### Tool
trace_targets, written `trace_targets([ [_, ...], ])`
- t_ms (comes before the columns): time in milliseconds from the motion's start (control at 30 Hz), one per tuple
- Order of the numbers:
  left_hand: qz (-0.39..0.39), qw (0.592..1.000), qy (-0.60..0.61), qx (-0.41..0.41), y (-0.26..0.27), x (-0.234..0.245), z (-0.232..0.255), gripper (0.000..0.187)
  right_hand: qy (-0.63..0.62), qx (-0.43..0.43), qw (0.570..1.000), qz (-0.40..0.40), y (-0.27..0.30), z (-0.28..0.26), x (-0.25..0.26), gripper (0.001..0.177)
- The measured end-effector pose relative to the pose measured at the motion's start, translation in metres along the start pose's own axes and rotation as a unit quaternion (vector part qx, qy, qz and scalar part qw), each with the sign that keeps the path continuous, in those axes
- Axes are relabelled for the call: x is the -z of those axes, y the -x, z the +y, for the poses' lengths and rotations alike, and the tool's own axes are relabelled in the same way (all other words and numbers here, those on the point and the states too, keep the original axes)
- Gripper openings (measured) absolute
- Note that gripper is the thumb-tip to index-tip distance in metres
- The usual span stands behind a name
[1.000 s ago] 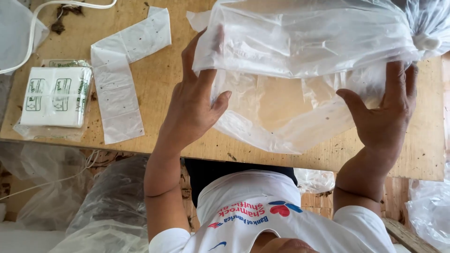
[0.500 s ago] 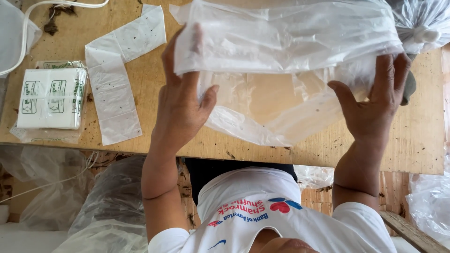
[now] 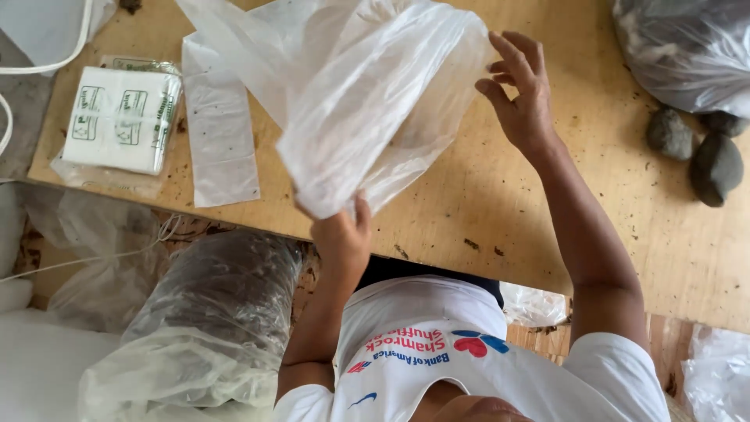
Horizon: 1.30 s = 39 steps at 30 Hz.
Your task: The person opens a large plastic bag and places several smaller pre-wrapped packages of dark material into it. They then arrange the filled packages on the table.
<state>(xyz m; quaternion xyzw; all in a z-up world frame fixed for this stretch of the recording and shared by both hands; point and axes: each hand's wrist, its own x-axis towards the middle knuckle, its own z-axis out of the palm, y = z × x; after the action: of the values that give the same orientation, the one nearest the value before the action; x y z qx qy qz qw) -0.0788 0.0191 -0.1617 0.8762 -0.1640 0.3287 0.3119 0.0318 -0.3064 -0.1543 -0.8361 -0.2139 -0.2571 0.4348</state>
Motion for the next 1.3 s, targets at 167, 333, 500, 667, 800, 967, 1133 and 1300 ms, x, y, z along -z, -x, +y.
trace_targets([
  [167,-0.318,0.944,0.023,0.088,-0.016,0.02,0.022,0.07,0.072,-0.199,0.968,-0.136,0.022,0.037,-0.021,0.09],
  [333,-0.396,0.902,0.129,-0.11,-0.039,0.067,0.043,0.061,0.05,-0.081,0.992,-0.077,0.033,0.052,-0.021,0.089],
  [500,-0.209,0.779,0.529,-0.264,-0.08,0.093,0.081,0.059,0.074,-0.116,0.989,-0.055,0.031,0.038,-0.026,0.081],
  [667,-0.17,0.617,0.709,-0.296,-0.093,0.095,0.103,0.019,0.098,-0.147,0.982,-0.06,0.028,0.033,-0.026,0.051],
  [800,-0.149,0.63,0.698,-0.305,-0.096,0.089,0.105,0.018,0.108,-0.111,0.988,-0.021,0.038,0.063,-0.034,0.051],
  [967,-0.115,0.654,0.697,-0.271,-0.096,0.081,0.119,0.016,0.104,-0.11,0.988,-0.029,0.038,0.062,-0.032,0.043],
  [1133,-0.098,0.669,0.701,-0.227,-0.096,0.081,0.121,0.015,0.096,-0.109,0.989,-0.027,0.037,0.053,-0.029,0.041],
  [1300,-0.076,0.684,0.697,-0.204,-0.098,0.085,0.116,0.015,0.088,-0.094,0.991,-0.027,0.029,0.037,-0.027,0.036],
])
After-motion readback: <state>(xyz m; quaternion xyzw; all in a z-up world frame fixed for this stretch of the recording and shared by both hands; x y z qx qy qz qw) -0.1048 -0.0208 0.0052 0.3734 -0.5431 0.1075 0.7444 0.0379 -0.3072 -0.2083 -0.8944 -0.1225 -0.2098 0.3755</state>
